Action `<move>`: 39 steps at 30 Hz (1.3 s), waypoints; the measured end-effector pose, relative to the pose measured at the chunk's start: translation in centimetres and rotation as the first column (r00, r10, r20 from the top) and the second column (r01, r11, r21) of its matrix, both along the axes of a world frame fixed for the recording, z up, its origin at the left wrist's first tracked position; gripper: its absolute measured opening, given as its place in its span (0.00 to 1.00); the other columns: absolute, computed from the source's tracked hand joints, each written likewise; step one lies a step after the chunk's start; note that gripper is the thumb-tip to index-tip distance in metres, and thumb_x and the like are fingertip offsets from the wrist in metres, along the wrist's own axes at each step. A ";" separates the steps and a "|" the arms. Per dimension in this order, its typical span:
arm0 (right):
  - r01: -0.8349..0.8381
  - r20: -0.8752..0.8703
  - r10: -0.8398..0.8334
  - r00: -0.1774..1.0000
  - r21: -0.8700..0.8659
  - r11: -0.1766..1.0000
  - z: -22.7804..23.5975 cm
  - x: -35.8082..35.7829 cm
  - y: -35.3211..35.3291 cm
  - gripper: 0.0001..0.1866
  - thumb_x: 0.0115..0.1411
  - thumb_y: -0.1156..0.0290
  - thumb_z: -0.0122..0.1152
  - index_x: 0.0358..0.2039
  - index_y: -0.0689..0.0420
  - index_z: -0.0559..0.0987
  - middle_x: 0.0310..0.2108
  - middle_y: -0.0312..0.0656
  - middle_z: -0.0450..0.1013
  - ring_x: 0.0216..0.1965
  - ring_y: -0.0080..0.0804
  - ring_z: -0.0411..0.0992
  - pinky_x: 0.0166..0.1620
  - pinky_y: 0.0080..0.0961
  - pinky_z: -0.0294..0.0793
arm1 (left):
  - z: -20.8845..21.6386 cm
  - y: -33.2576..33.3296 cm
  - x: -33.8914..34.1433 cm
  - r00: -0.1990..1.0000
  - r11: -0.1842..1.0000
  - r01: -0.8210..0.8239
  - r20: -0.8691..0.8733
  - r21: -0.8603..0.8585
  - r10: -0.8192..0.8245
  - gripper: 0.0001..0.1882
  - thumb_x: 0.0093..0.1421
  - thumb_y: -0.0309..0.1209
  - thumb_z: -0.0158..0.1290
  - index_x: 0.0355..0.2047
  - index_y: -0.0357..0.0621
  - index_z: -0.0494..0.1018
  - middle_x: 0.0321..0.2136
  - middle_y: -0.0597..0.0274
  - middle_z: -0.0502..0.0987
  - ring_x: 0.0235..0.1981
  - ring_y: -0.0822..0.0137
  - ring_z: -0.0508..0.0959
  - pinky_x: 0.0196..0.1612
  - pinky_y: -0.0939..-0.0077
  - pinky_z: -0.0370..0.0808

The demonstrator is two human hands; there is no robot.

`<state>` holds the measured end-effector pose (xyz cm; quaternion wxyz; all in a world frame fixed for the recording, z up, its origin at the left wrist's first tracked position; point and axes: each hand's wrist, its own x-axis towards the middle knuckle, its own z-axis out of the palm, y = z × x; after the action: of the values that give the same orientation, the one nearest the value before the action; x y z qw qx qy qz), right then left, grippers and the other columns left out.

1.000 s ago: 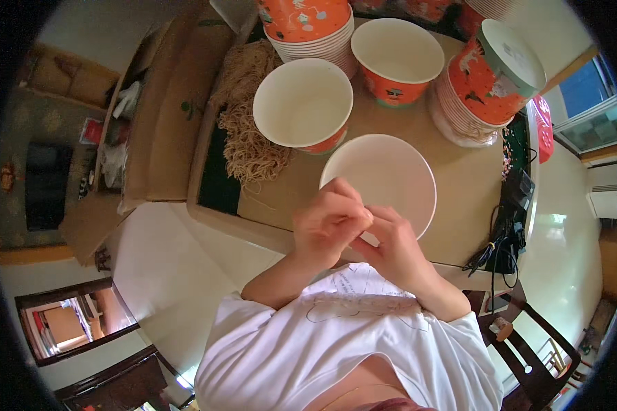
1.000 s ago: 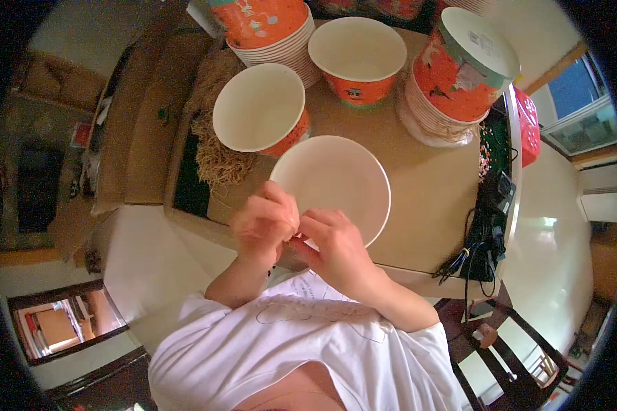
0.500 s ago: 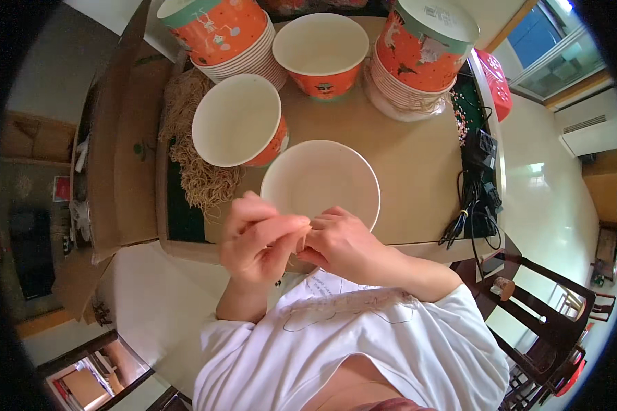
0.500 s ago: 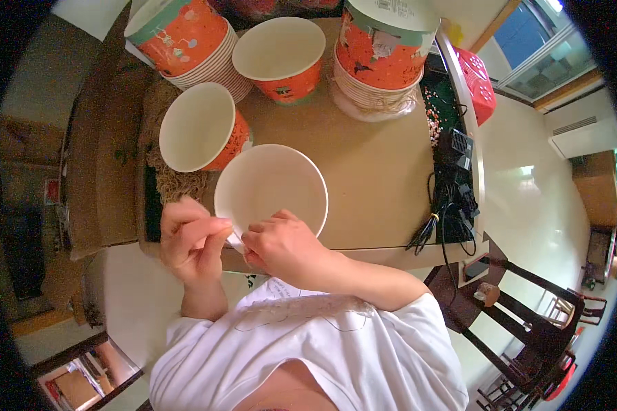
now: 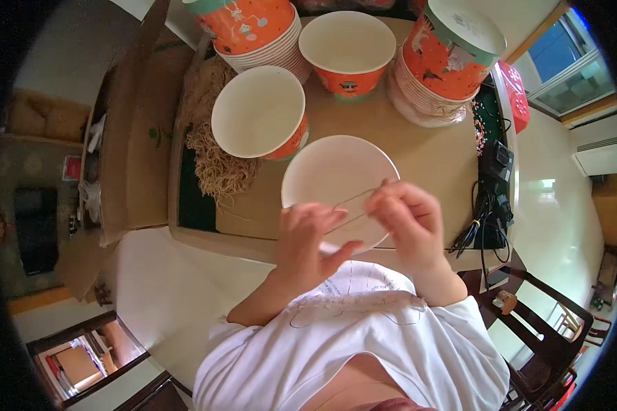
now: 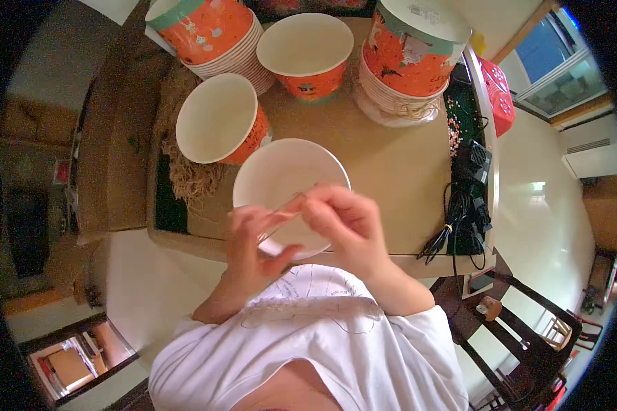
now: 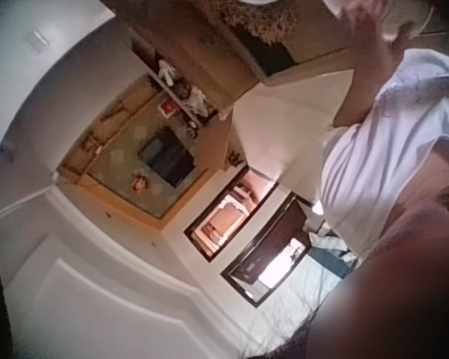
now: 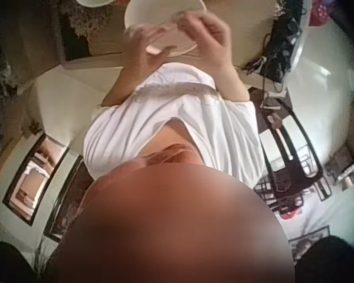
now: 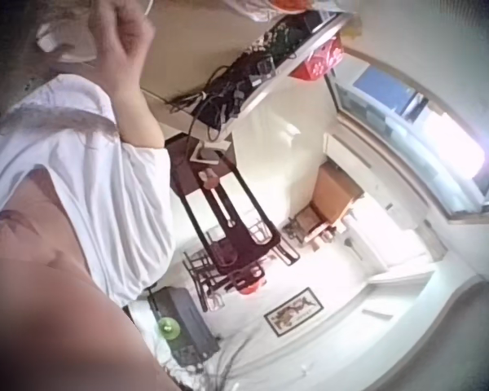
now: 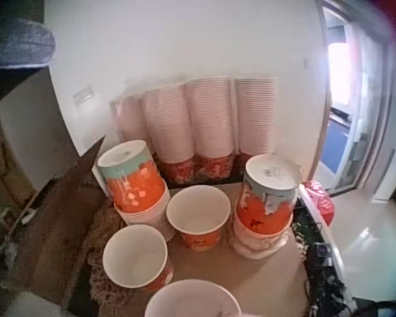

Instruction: Tying elastic strings onto paper buckets for packaging or manufacturing purposes.

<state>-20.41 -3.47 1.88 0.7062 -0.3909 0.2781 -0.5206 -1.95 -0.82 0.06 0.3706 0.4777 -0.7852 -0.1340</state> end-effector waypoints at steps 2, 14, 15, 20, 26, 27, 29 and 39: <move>0.191 0.001 -0.192 0.981 -0.066 0.979 0.2 -0.9 -0.6 0.10 0.66 0.72 0.48 0.34 0.64 0.77 0.33 0.38 0.72 0.34 0.19 0.67 0.38 0.16 0.65 | -0.8 0.5 -0.1 0.999 0.997 0.044 0.024 0.065 -0.045 0.23 0.46 0.39 0.65 0.43 0.51 0.72 0.39 0.70 0.73 0.43 0.65 0.71 0.47 0.57 0.63; 0.281 0.581 -0.326 0.746 0.169 0.945 -1.0 -9.4 -3.5 0.09 0.69 0.67 0.43 0.36 0.57 0.69 0.22 0.30 0.57 0.25 0.20 0.56 0.32 0.20 0.60 | 1.3 0.0 6.2 0.852 0.927 0.301 0.375 0.222 -0.366 0.04 0.47 0.31 0.58 0.26 0.54 0.79 0.30 0.77 0.77 0.45 0.69 0.73 0.62 0.30 0.46; 0.234 0.632 -0.271 0.726 0.143 0.962 -1.3 -9.5 -3.5 0.09 0.69 0.67 0.42 0.36 0.57 0.70 0.20 0.29 0.54 0.23 0.19 0.54 0.29 0.17 0.58 | 1.6 -0.2 6.8 0.828 0.918 0.302 0.406 0.258 -0.387 0.04 0.47 0.30 0.58 0.26 0.53 0.79 0.32 0.76 0.77 0.48 0.68 0.72 0.63 0.31 0.47; 0.294 0.333 -0.327 0.884 0.146 0.944 -2.6 -8.7 -3.2 0.11 0.69 0.66 0.42 0.35 0.58 0.71 0.16 0.26 0.50 0.18 0.15 0.49 0.23 0.15 0.49 | 2.7 -1.9 8.3 0.786 0.891 0.274 0.451 0.362 -0.424 0.07 0.46 0.25 0.56 0.26 0.51 0.80 0.44 0.70 0.76 0.56 0.64 0.68 0.64 0.37 0.49; 0.377 -0.216 -0.360 0.907 0.041 0.925 -1.9 -6.9 -1.2 0.11 0.67 0.69 0.48 0.38 0.63 0.76 0.16 0.23 0.55 0.16 0.11 0.50 0.19 0.12 0.47 | 4.0 -2.4 7.2 0.844 0.944 0.129 0.466 0.304 -0.266 0.17 0.47 0.18 0.52 0.38 0.50 0.79 0.52 0.57 0.70 0.61 0.54 0.62 0.66 0.48 0.52; 0.379 -0.287 -0.355 0.890 0.028 0.925 -1.7 -6.5 -0.9 0.11 0.66 0.71 0.49 0.37 0.63 0.78 0.16 0.23 0.59 0.16 0.10 0.53 0.20 0.10 0.49 | 4.5 -2.0 7.0 0.872 0.960 0.099 0.443 0.260 -0.210 0.18 0.48 0.18 0.53 0.39 0.48 0.78 0.50 0.57 0.72 0.58 0.55 0.66 0.63 0.52 0.57; 0.266 -0.481 -0.256 0.839 -0.049 0.963 -1.1 -5.3 -0.1 0.10 0.64 0.75 0.49 0.35 0.63 0.79 0.18 0.24 0.61 0.18 0.11 0.56 0.21 0.11 0.50 | 5.0 -1.5 6.0 0.895 0.975 0.051 0.423 0.216 -0.141 0.18 0.48 0.18 0.53 0.41 0.47 0.77 0.47 0.56 0.73 0.55 0.55 0.69 0.60 0.55 0.63; -0.194 -0.712 -0.302 0.634 -0.525 0.829 0.4 -0.7 0.7 0.06 0.52 0.81 0.60 0.31 0.59 0.78 0.22 0.42 0.70 0.20 0.29 0.69 0.23 0.23 0.67 | 1.4 -1.1 -1.9 0.689 0.780 0.327 -0.700 0.534 0.190 0.03 0.61 0.24 0.54 0.34 0.36 0.74 0.25 0.70 0.73 0.24 0.81 0.70 0.27 0.86 0.68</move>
<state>-21.11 -2.75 2.28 0.3556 -0.7534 0.4002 -0.3819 -3.85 -1.95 1.50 0.4632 0.4478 -0.5032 -0.5759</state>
